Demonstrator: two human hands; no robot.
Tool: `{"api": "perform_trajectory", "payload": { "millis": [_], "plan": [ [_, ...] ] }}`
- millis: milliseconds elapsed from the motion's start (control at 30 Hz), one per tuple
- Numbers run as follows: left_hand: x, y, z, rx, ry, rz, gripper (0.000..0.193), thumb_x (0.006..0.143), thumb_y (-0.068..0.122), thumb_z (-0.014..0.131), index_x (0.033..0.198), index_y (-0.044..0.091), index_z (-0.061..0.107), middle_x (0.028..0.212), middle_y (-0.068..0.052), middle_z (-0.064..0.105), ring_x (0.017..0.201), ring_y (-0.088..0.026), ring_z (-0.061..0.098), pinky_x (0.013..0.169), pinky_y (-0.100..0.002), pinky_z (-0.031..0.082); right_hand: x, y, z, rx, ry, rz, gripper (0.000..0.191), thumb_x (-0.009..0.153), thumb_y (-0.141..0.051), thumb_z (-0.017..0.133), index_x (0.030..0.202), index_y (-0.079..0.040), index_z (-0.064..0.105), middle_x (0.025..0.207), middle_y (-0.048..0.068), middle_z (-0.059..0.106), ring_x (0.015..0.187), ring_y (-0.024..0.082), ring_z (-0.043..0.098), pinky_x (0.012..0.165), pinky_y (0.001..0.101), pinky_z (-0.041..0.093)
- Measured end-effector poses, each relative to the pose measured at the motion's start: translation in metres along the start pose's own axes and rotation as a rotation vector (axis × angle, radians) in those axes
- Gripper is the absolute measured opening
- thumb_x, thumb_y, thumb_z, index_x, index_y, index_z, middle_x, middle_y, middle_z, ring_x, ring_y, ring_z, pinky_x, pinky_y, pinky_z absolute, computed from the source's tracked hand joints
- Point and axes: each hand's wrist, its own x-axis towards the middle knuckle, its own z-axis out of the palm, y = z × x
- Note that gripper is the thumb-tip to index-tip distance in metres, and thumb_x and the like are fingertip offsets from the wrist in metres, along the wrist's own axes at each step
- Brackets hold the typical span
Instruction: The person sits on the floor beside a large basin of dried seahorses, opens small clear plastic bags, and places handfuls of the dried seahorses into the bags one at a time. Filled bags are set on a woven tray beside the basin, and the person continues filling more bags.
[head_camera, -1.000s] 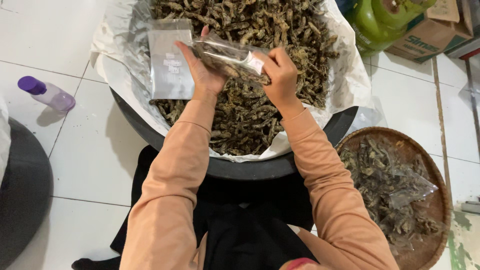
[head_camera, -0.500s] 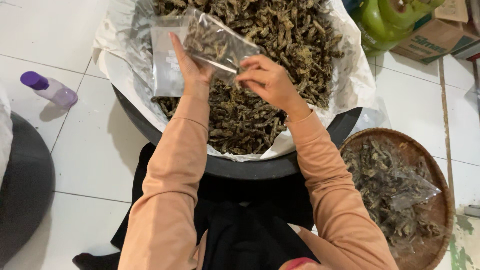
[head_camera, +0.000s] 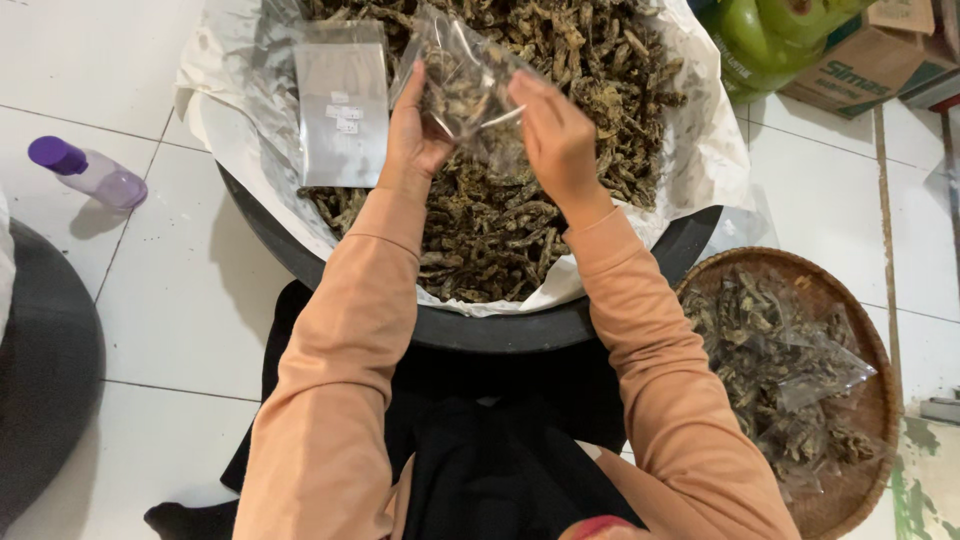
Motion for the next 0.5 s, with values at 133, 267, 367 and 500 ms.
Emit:
{"api": "perform_trajectory", "payload": {
  "millis": [133,267,367,500],
  "plan": [
    [0.000,-0.002,0.001,-0.015,-0.005,0.064,0.062,0.088,0.048,0.070,0.133,0.008,0.057,0.131,-0.018,0.063,0.119,-0.037,0.065,0.103,-0.061,0.055,-0.005,0.006,-0.005,0.490,-0.193,0.152,0.041,0.103,0.004,0.063,0.143,0.002,0.054,0.134,0.022,0.066,0.119,0.028,0.070,0.099,0.0357,0.062],
    [-0.002,-0.002,-0.003,-0.015,-0.077,0.012,0.063,0.090,0.049,0.070,0.134,0.005,0.055,0.133,-0.020,0.063,0.128,-0.040,0.061,0.112,-0.065,0.051,-0.001,-0.005,0.003,0.248,-0.102,0.613,0.025,0.100,-0.003,0.068,0.121,-0.007,0.080,0.109,0.016,0.083,0.076,0.025,0.074,0.055,0.0306,0.055],
    [-0.001,-0.009,-0.001,0.065,-0.105,0.045,0.066,0.103,0.050,0.072,0.144,0.000,0.056,0.133,-0.020,0.062,0.119,-0.034,0.056,0.088,-0.043,0.049,0.006,-0.009,0.005,0.059,-0.024,0.783,0.018,0.097,-0.017,0.072,0.111,-0.009,0.079,0.099,0.012,0.085,0.073,0.022,0.072,0.061,0.0264,0.048],
    [0.003,-0.007,-0.004,-0.030,0.051,0.090,0.060,0.088,0.047,0.071,0.133,0.009,0.056,0.127,-0.014,0.064,0.108,-0.030,0.068,0.098,-0.051,0.058,0.005,-0.003,-0.003,0.309,0.000,0.125,0.019,0.102,-0.002,0.066,0.121,-0.002,0.069,0.125,0.022,0.067,0.110,0.027,0.066,0.085,0.0279,0.058]
  ]
}}
